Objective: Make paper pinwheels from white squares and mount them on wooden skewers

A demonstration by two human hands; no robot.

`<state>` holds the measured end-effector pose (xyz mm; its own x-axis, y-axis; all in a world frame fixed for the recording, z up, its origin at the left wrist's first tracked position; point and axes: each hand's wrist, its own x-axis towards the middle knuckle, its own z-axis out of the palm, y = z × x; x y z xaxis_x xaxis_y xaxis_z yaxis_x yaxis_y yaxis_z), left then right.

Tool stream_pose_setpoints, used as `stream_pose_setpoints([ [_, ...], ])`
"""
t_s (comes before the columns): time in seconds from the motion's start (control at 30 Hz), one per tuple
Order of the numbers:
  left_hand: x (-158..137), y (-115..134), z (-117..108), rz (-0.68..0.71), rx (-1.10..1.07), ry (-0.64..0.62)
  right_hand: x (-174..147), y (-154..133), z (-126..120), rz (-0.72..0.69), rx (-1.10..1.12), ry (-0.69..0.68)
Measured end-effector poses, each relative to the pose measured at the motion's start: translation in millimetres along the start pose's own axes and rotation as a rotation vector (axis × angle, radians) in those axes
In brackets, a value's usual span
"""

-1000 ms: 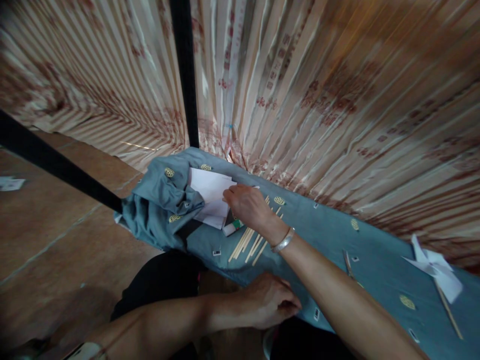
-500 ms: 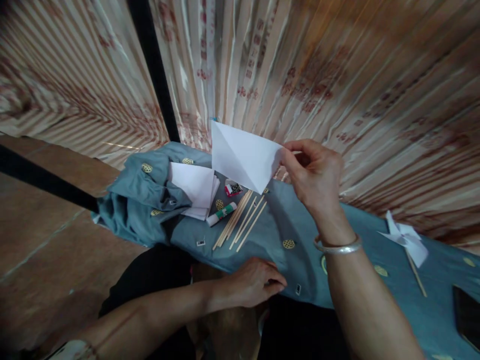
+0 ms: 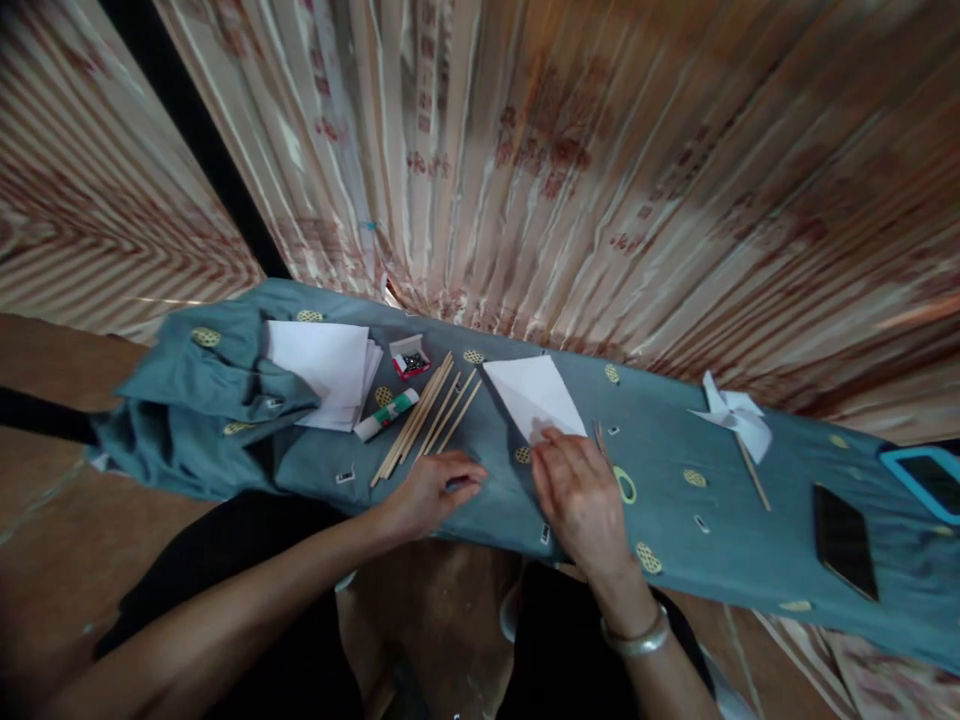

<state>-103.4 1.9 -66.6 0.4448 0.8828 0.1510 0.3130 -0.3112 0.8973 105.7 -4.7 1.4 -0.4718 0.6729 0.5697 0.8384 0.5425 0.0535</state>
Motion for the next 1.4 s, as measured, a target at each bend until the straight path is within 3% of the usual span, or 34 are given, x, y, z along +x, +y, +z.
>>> stream_pose_setpoints([
  [0.1, -1.3, -6.2, -7.0, 0.043, 0.100, 0.066, -32.4, -12.2, 14.3, 0.018, 0.072, -0.133],
  [0.23, -2.4, -12.5, -12.2, 0.130, 0.305, 0.072, -59.8, -23.7, 18.3, 0.089, 0.204, -0.149],
  [0.53, 7.5, -14.8, 0.9, 0.331, 0.538, -0.093, -65.9, -34.2, 6.6, 0.268, 0.522, -0.200],
  [0.77, 17.3, -16.3, 6.7, 0.322, 0.552, -0.100, -75.0, -11.9, 6.8, 0.345, 0.487, -0.193],
  [1.07, 22.5, -11.1, 7.8, 0.333, 0.466, -0.044, -81.7, 9.2, 12.9, 0.603, 0.515, -0.145],
  [1.4, 28.9, -19.8, -5.4, 0.255, 0.543, -0.044, -80.3, 15.8, 12.5, 0.573, 0.478, -0.119],
])
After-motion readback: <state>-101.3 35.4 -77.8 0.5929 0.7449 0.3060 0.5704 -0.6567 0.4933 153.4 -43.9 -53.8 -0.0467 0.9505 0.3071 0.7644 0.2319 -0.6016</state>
